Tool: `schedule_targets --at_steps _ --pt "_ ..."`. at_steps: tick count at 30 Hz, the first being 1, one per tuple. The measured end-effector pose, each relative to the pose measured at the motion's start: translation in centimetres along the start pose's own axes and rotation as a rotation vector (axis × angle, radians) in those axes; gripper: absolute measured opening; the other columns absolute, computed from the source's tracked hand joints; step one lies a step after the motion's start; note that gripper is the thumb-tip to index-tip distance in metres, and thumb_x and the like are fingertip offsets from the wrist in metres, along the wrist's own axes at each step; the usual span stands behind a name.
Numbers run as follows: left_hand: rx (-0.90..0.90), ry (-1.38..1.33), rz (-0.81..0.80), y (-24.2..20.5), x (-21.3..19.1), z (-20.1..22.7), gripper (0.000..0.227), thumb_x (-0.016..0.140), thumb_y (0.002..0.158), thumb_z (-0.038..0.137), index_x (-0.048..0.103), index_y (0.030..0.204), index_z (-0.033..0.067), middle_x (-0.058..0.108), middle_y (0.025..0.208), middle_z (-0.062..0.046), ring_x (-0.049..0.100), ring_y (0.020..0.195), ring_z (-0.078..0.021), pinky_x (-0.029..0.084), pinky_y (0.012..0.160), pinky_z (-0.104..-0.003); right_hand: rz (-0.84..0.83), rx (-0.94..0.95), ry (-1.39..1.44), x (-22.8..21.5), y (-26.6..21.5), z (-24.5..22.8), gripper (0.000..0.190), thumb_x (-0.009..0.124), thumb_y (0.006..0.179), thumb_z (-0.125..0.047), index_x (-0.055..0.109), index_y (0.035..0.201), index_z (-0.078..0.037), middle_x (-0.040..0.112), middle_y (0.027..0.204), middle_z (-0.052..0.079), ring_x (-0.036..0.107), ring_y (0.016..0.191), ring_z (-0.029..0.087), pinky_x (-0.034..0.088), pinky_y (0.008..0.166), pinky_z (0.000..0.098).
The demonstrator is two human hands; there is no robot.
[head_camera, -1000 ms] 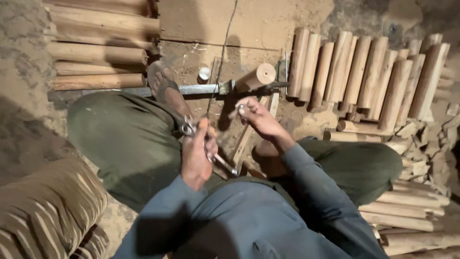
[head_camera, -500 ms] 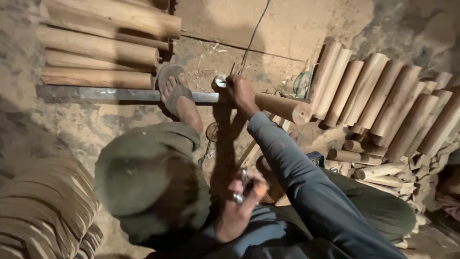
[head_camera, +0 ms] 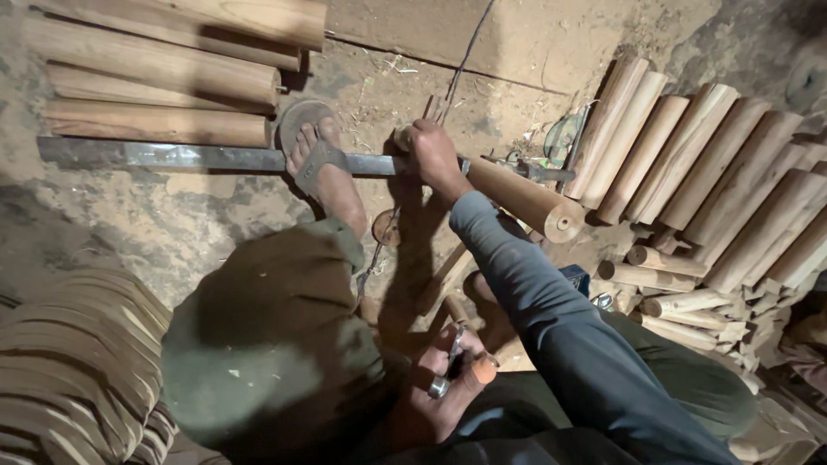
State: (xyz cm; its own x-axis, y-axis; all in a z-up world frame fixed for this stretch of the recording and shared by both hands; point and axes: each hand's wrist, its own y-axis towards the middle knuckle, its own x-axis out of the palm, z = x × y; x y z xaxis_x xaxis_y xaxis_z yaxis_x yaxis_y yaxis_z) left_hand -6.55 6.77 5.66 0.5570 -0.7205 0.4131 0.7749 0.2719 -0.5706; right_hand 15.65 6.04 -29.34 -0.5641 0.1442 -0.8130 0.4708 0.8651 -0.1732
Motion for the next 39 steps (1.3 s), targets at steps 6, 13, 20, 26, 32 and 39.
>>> schedule_targets --at_steps 6,13,20,26,32,39 --pt "0.004 -0.018 -0.006 0.0 0.1 0.0 0.014 0.071 0.097 0.012 0.061 0.104 0.0050 0.055 0.083 -0.002 0.052 0.074 -0.0115 0.045 0.069 -0.030 -0.043 0.005 0.048 -0.2 -0.6 0.0 0.009 0.067 0.082 -0.006 0.063 0.090 -0.002 0.061 0.091 0.020 0.062 0.090 0.042 0.051 0.080 0.0500" --pt "-0.004 0.022 -0.031 0.4 -0.4 0.1 0.016 0.072 0.097 0.012 0.060 0.104 0.0055 0.055 0.082 -0.002 0.052 0.074 -0.0112 0.045 0.068 -0.030 0.054 -0.047 0.020 -1.1 -0.8 -0.8 0.014 0.065 0.082 -0.005 0.064 0.096 -0.003 0.062 0.094 0.020 0.061 0.095 0.042 0.052 0.082 0.0494" --pt "-0.006 0.050 -0.039 -0.1 -0.2 0.5 0.017 0.073 0.096 0.013 0.059 0.105 0.0061 0.054 0.082 -0.002 0.051 0.074 -0.0109 0.045 0.068 -0.029 0.229 0.110 0.134 -1.1 -3.1 -1.9 0.011 0.071 0.084 0.000 0.068 0.095 -0.003 0.063 0.092 0.018 0.061 0.092 0.039 0.052 0.081 0.0484" --pt "-0.004 0.063 -0.055 -0.4 -0.5 0.3 0.019 0.073 0.096 0.013 0.058 0.105 0.0066 0.053 0.082 -0.001 0.051 0.074 -0.0106 0.045 0.068 -0.029 0.371 0.463 0.360 1.8 -4.4 -0.2 0.016 0.077 0.086 -0.006 0.073 0.101 -0.002 0.072 0.095 0.016 0.072 0.084 0.026 0.058 0.076 0.0345" --pt "0.037 0.109 -0.077 -0.4 -0.6 0.0 0.019 0.073 0.097 0.014 0.059 0.106 0.0067 0.052 0.085 -0.002 0.050 0.077 -0.0108 0.045 0.069 -0.029 0.382 0.654 0.612 3.8 -4.8 2.9 0.015 0.075 0.088 -0.007 0.075 0.102 -0.001 0.078 0.092 0.014 0.072 0.083 0.020 0.058 0.078 0.0322" --pt "-0.036 0.060 -0.079 -0.5 -0.6 -0.2 0.019 0.073 0.097 0.016 0.059 0.105 0.0072 0.052 0.082 -0.002 0.049 0.074 -0.0111 0.043 0.067 -0.029 0.331 0.527 0.317 2.3 -4.4 1.1 0.013 0.076 0.085 -0.003 0.074 0.098 -0.001 0.074 0.093 0.019 0.074 0.087 0.030 0.058 0.079 0.0387"
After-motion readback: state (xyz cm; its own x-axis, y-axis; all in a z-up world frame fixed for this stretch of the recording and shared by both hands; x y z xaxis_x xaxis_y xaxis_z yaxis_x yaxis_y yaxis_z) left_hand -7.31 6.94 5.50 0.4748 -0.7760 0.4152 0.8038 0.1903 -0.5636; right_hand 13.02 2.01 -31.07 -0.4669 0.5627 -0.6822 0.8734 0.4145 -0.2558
